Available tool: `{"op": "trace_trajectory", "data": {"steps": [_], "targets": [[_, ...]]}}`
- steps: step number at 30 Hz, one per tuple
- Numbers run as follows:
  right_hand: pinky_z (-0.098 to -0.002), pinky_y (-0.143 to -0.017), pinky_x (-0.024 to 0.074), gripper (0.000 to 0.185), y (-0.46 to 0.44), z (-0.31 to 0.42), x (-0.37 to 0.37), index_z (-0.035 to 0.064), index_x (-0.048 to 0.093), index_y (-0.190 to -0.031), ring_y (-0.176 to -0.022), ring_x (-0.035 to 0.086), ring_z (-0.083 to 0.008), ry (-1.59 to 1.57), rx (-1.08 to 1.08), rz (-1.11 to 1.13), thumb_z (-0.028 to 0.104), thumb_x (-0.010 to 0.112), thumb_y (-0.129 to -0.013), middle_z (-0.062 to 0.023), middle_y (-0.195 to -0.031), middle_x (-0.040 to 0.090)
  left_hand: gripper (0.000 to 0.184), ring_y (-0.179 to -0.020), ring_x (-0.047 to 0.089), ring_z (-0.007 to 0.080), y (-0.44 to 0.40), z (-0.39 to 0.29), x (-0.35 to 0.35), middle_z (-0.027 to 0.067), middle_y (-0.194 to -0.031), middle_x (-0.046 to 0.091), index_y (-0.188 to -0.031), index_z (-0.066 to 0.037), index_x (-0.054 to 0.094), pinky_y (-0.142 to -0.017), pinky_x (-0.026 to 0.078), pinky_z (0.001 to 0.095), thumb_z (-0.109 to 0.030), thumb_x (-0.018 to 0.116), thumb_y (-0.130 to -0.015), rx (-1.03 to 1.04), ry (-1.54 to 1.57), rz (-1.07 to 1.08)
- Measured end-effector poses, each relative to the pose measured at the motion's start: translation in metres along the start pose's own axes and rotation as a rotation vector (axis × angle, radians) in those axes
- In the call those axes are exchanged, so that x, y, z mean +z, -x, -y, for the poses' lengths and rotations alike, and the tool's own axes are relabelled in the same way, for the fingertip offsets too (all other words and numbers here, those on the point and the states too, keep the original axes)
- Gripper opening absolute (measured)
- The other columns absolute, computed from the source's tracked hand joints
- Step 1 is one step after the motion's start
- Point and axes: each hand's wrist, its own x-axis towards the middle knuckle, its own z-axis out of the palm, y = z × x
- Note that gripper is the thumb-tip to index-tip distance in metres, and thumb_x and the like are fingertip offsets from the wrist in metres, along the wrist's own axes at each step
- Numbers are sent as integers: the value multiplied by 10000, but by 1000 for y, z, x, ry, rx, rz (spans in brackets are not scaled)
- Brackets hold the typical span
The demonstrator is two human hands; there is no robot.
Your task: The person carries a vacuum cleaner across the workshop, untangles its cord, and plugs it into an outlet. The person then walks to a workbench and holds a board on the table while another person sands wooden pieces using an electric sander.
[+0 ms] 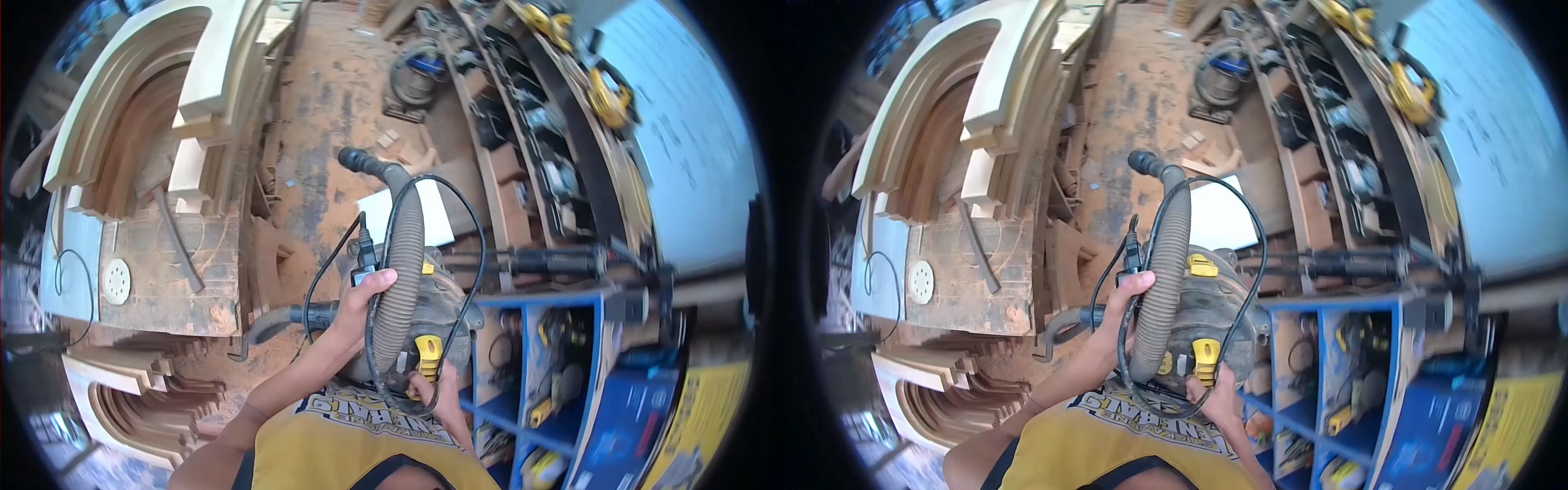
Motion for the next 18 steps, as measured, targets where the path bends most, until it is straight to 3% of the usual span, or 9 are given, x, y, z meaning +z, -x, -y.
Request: {"op": "trace_trajectory", "data": {"steps": [6, 7, 11, 13, 18], "targets": [[-251, -463, 454, 160, -121, 63, -39, -1, 485, -881, -511, 567, -125, 81, 4, 77, 5, 595, -765, -51, -637, 566, 359, -827, 624, 178, -105, -56, 31, 105, -955, 644, -1014, 16, 603, -773, 503, 294, -296, 591, -837, 112, 146, -5], [-250, -461, 458, 184, -138, 80, -40, 6, 476, -909, -531, 571, -133, 6, -29, 55, 3, 598, -772, -51, -668, 553, 427, -762, 616, 181, -124, -63, 39, 106, -886, 642, -1001, 0, 598, -713, 512, 293, -373, 606, -792, 184, 85, -63], [-261, -450, 467, 214, -239, 79, -64, 13, 458, -969, -520, 550, -127, -55, -51, 67, -23, 579, -796, -42, -672, 536, 369, -739, 631, 196, -207, -94, 22, 80, -859, 648, -994, -17, 602, -724, 527, 302, -339, 607, -815, 275, 190, -86], [-293, -462, 480, 146, -280, 118, -49, 39, 470, -903, -525, 528, -148, -82, 29, 21, -46, 517, -794, -68, -681, 537, 347, -690, 641, 211, -245, -120, 18, 74, -827, 650, -962, -37, 603, -700, 547, 338, -358, 614, -829, 245, 253, 50], [-299, -429, 467, 188, -365, 180, -28, 30, 456, -914, -477, 498, -161, -145, 13, -20, -70, 519, -768, -71, -626, 498, 312, -606, 635, 241, -353, -177, 19, 68, -728, 624, -916, -93, 583, -536, 569, 389, -376, 664, -813, 185, 384, 65]]}}
